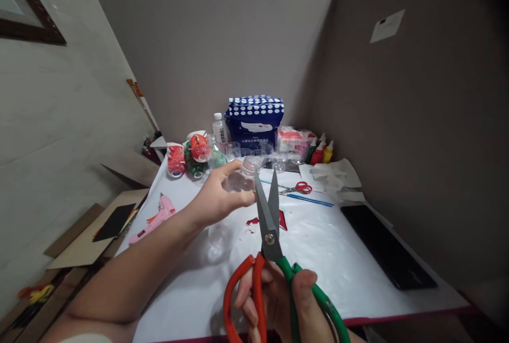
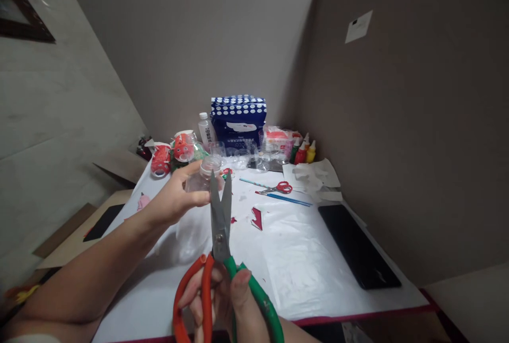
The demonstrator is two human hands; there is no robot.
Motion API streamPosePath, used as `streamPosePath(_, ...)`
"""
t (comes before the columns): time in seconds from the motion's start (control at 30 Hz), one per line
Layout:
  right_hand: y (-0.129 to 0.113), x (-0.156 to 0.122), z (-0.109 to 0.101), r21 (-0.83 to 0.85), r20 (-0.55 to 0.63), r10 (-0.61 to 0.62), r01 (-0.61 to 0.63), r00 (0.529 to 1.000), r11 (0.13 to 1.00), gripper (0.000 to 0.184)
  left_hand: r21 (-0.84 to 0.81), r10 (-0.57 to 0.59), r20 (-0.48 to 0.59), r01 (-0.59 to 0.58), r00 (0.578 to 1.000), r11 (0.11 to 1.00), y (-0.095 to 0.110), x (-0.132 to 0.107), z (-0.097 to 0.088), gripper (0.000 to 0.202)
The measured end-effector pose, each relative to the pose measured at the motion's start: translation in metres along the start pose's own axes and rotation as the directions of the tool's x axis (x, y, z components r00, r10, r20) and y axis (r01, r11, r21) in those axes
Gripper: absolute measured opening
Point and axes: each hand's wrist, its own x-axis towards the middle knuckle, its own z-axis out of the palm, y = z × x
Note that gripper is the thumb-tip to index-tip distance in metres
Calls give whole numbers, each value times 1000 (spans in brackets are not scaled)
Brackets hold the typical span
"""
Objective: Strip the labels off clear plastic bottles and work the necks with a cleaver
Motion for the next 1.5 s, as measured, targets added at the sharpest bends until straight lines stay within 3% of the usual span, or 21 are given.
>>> streamPosePath(0.17, -10, -10, -2, -154, 36, 47, -41, 998, 987, 96, -128, 64, 23, -60, 998, 990, -5, -1, 2, 43)
streamPosePath(0.3, -9, -18, -10, -105, 50, 82, -76, 995, 992, 97, -188, 63, 31, -56, 998, 981, -4, -1, -1, 53)
streamPosePath(0.4, -6, -25, -15, -31, 99, 101, -98, 990, 995, 99, -117, 56, 39, -52, 998, 992, 0, -1, -3, 49)
streamPosePath(0.53, -10, -34, -14, 58, -33, 146, -144, 989, 988, 97, -16, 78, 7, -77, 997, 997, 5, -2, -5, 31)
streamPosePath(0.67, -17, -32, -15, 88, 53, 247, -251, 968, 964, 99, 61, 92, -30, -90, 995, 994, 10, -3, -5, 20)
streamPosePath(0.9, -24, -30, -16, 108, 55, 253, -258, 966, 960, 108, 106, 103, -56, -96, 993, 990, 18, -5, -6, 19)
streamPosePath(1.0, -30, -31, -13, 165, -18, 296, -289, 955, 943, 107, 129, 116, -69, -107, 991, 986, 17, -5, -7, 20)
streamPosePath(1.07, -35, -32, -12, 221, -51, 335, -317, 941, 922, 106, 188, 136, -92, -117, 986, 975, 15, -5, -9, 21)
streamPosePath(1.17, -46, -34, -13, 256, -10, 381, -366, 924, 895, 106, 307, 202, -121, -157, 972, 939, 13, -7, -11, 22)
streamPosePath(1.37, -62, -41, -15, 207, -38, 410, -394, 911, 896, 107, 451, 307, -18, -266, 951, 852, 13, -11, -17, 24)
streamPosePath(1.5, -56, -36, -18, 162, 57, 399, -403, 915, 901, 105, 467, 304, 27, -281, 952, 838, 12, -9, -19, 25)
